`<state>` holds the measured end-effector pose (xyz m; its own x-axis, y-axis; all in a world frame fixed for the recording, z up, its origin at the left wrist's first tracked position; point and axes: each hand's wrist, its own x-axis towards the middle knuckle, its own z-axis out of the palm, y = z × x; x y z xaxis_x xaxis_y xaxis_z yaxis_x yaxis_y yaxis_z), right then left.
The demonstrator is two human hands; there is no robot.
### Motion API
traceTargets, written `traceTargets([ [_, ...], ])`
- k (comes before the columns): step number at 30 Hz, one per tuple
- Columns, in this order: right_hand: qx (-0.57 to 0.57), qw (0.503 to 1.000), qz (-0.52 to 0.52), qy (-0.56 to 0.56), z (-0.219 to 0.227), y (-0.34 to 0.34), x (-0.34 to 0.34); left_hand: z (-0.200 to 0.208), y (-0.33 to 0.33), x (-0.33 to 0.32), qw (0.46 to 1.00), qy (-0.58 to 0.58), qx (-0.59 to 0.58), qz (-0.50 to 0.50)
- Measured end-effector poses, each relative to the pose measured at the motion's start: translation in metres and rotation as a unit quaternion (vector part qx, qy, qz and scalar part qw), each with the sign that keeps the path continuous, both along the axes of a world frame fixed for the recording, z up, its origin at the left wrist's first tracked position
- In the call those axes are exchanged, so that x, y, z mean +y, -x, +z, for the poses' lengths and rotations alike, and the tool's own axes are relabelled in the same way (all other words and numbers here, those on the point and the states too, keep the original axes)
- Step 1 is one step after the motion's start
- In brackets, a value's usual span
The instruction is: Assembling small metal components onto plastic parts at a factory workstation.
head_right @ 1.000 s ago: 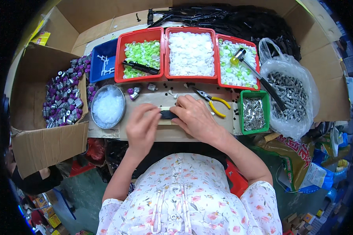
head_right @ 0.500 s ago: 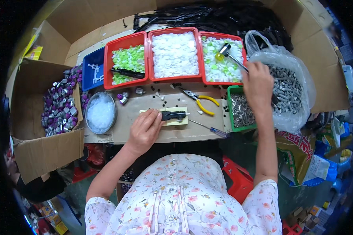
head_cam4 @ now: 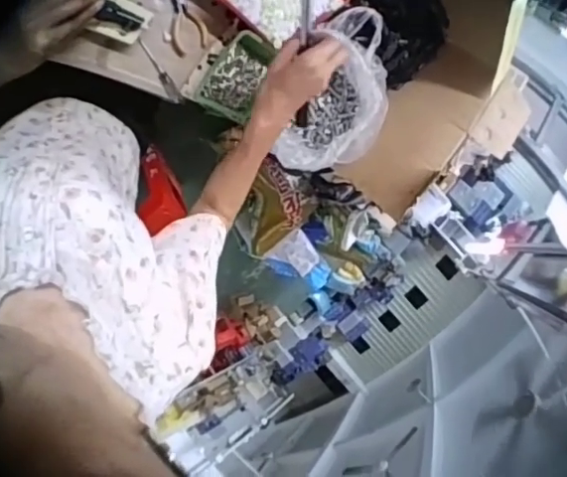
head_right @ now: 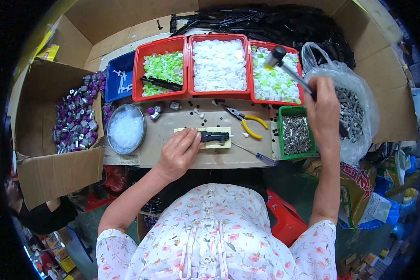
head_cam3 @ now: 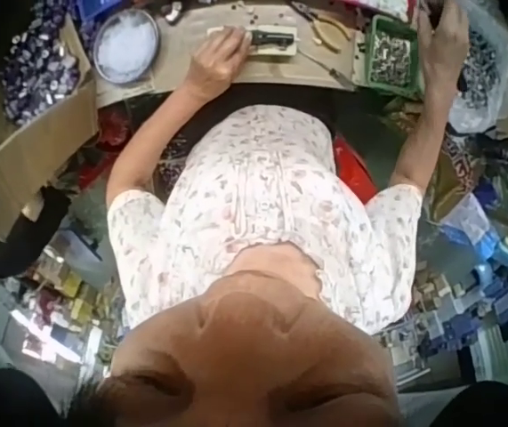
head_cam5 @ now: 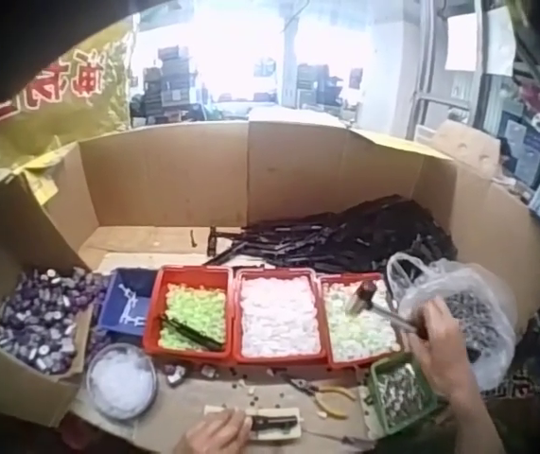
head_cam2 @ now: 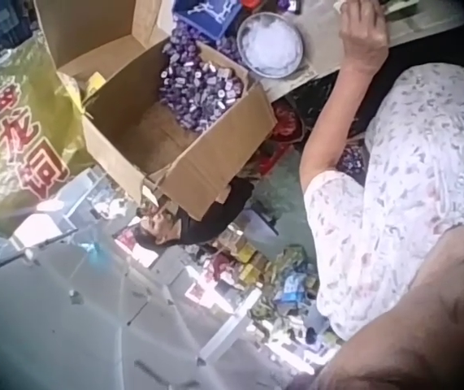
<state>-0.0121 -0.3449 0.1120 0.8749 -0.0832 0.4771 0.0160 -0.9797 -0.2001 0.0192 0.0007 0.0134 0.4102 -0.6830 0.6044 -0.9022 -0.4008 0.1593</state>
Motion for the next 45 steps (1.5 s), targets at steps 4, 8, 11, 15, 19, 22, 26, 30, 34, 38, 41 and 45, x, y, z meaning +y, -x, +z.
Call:
traceTargets([
  [4,0.203,0.967,0.072,-0.138,-0.005,0.042,0.061,0.001,-0.002,0.001,1.0,-0.003,-0.007,-0.001],
  [8,0.279,0.949,0.137,-0.054,-0.03,0.064,0.09,0.001,-0.003,0.0,1.0,-0.01,-0.018,-0.003],
  [11,0.248,0.956,0.157,0.016,-0.027,0.07,0.098,0.001,-0.002,0.001,1.0,-0.006,-0.013,-0.004],
  [15,0.146,0.976,0.158,-0.015,-0.03,0.074,0.103,0.002,-0.002,0.0,1.0,-0.01,-0.014,-0.009],
  [19,0.192,0.968,0.16,0.018,-0.028,0.071,0.101,0.001,-0.006,-0.002,1.0,-0.01,-0.018,-0.009],
  [22,0.136,0.979,0.152,-0.008,-0.023,0.078,0.107,-0.001,-0.003,0.001,1.0,-0.012,-0.011,-0.012],
  [26,0.227,0.961,0.156,0.029,-0.034,0.079,0.104,0.001,-0.002,0.0,1.0,-0.014,-0.011,-0.014],
  [30,0.117,0.981,0.149,-0.046,-0.02,0.08,0.103,0.001,-0.002,0.0,1.0,-0.017,-0.014,-0.01],
  [34,0.197,0.967,0.164,0.009,-0.042,0.08,0.1,0.001,-0.002,-0.001,1.0,-0.019,-0.013,-0.005],
  [38,0.205,0.965,0.157,0.046,-0.038,0.081,0.104,0.013,0.009,-0.005,0.999,0.011,0.032,0.041],
  [41,0.206,0.964,0.161,0.04,-0.038,0.078,0.1,0.006,0.029,-0.014,0.995,0.069,0.049,0.058],
  [45,0.181,0.966,0.183,0.019,-0.013,0.066,0.108,-0.008,0.042,-0.019,0.997,0.035,0.043,0.059],
])
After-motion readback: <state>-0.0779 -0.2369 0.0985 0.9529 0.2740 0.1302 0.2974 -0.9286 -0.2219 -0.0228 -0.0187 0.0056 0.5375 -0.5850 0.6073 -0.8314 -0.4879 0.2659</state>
